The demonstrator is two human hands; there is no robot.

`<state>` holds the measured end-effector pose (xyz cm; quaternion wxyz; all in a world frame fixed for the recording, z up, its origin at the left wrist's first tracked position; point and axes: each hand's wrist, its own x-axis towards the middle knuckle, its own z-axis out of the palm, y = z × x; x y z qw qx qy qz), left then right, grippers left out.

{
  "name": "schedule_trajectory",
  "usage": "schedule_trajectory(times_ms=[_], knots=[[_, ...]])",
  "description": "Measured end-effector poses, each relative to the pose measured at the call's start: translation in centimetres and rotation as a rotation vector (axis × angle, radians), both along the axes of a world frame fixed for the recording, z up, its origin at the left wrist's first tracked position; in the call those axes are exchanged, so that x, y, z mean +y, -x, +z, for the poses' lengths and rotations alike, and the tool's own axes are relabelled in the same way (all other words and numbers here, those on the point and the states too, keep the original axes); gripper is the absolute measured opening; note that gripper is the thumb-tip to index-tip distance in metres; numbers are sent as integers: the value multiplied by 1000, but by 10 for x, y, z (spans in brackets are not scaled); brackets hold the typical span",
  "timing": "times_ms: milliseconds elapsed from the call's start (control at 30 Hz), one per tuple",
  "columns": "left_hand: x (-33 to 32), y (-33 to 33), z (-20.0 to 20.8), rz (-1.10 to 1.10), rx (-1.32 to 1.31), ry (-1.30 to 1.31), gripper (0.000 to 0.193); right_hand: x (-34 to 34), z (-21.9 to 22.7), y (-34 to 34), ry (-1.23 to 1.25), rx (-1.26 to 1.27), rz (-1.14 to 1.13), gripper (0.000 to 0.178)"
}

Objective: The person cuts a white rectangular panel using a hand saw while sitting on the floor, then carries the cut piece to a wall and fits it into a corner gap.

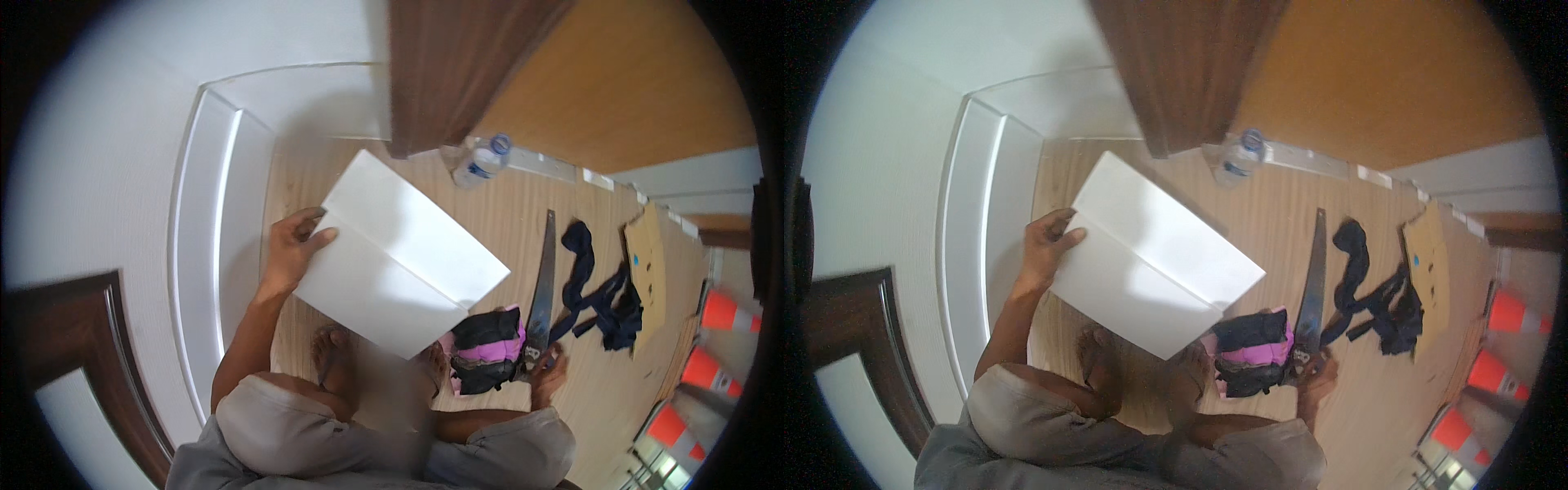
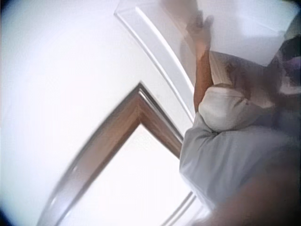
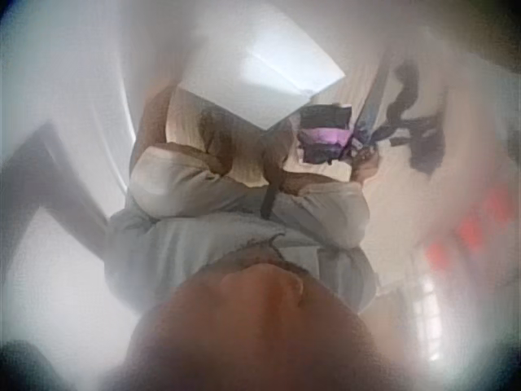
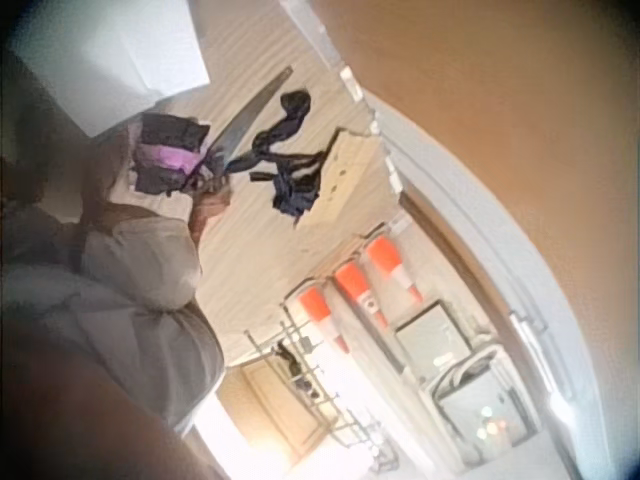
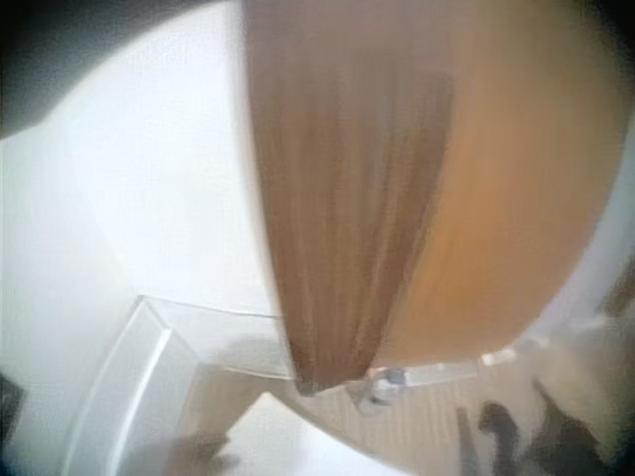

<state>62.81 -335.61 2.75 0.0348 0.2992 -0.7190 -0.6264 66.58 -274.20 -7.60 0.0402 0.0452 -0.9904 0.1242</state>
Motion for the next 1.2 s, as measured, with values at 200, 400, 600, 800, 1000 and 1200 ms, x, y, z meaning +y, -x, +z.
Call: schedule_trajectory(times_ms=[200, 400, 600, 800, 1000, 1200], knots=[[9, -3, -13, -27, -77, -131, 50, 1, -35, 174, -144, 88, -117, 61], [13, -8, -9, -54, -29, -132, 51, 57, -53, 202, 102, 123, -364, 40], [21, -17, -30, -86, 56, -41, 56, 51, 76, 182, 621, 573, -54, 44], [60, -7, -46, -224, 188, 101, 55, -165, 153, 140, 788, 228, 542, 38], [95, -14, -34, -268, -37, -49, 57, -330, 97, 108, 261, 62, 1002, 26], [91, -27, -32, -243, 17, 25, 54, -357, 92, 113, 396, 99, 915, 26]])
